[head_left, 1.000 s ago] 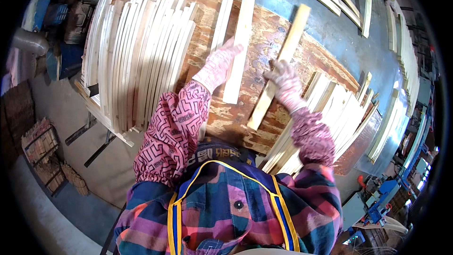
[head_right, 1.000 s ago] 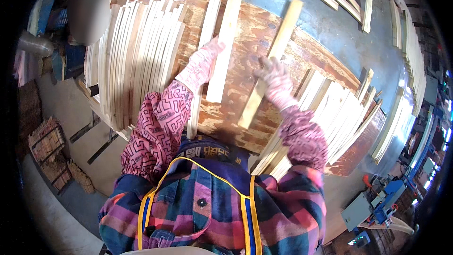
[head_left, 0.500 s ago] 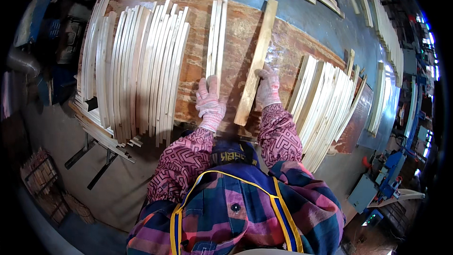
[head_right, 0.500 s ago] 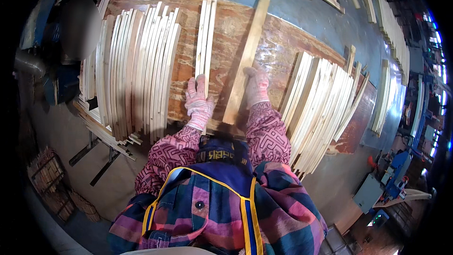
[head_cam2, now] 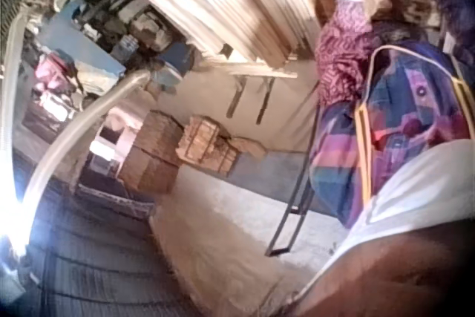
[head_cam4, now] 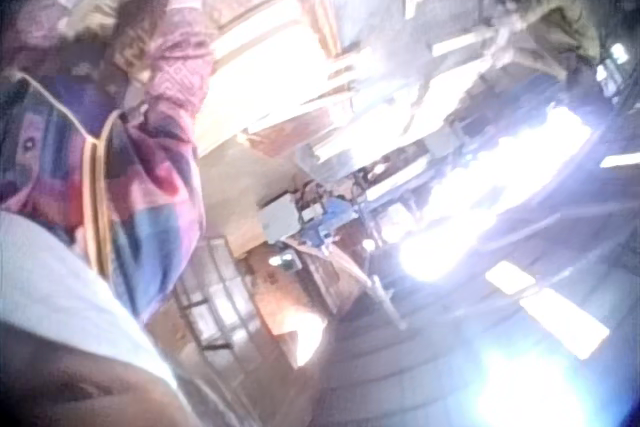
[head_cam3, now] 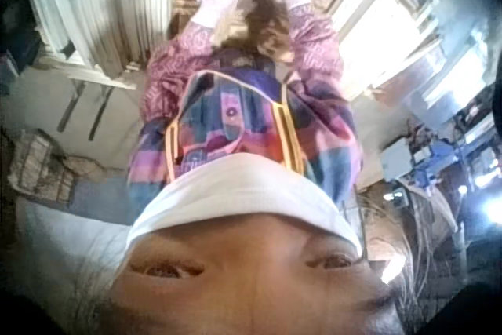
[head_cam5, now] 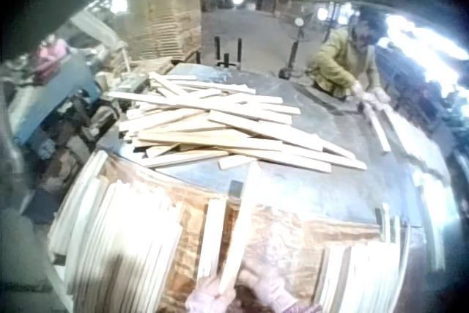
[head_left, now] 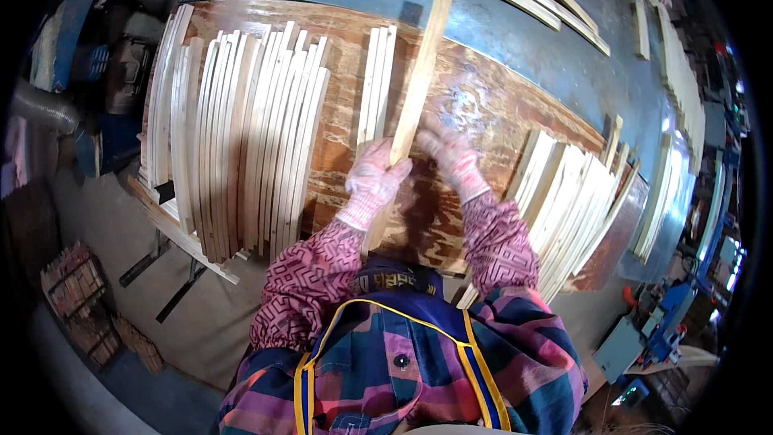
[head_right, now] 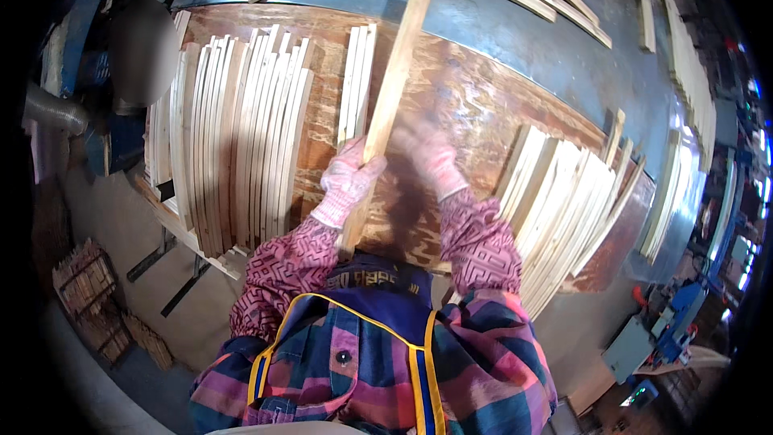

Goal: The person repeatedly picks up thin wooden strips from a pile on a workbench and arranges them into a neat stack. The person wears patterned gloves and a plaid shirt while performing the task in a workshop environment.

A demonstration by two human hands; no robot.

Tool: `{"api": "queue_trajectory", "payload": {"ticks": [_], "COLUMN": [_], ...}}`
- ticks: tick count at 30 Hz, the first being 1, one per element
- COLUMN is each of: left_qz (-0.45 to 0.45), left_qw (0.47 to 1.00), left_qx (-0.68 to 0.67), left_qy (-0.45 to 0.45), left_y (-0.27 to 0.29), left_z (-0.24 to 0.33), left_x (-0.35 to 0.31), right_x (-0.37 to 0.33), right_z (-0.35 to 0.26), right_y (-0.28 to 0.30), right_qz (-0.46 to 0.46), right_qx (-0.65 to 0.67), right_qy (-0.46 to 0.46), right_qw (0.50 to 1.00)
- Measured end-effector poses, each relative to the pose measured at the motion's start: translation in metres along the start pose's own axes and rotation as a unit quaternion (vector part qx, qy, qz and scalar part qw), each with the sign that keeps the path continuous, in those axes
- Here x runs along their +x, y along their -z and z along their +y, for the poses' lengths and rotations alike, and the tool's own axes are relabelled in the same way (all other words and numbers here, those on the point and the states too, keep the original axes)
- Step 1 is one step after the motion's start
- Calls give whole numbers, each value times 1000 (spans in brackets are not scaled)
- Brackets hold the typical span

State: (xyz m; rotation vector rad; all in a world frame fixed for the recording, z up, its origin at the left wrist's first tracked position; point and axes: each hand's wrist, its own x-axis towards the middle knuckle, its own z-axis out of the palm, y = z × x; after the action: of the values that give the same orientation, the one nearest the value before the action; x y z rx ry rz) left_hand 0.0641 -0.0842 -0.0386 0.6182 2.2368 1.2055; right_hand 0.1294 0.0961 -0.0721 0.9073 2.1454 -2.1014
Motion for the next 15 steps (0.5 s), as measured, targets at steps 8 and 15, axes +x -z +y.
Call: {"api": "queue_trajectory", "payload": {"ticks": [8, 15], "left_qz": [144, -34], "left_qw": [982, 942], "left_qx": [100, 245], "left_qy": [73, 228], "left_y": [40, 34], "left_z": [-55, -47], "left_x": [-56, -79], "right_x": [241, 389], "right_z": [-79, -135], "right_y": [65, 54], "right_qz": [190, 130], "right_qx": [-582, -674], "right_qy": [125, 151], "right_qw": [780, 712]}}
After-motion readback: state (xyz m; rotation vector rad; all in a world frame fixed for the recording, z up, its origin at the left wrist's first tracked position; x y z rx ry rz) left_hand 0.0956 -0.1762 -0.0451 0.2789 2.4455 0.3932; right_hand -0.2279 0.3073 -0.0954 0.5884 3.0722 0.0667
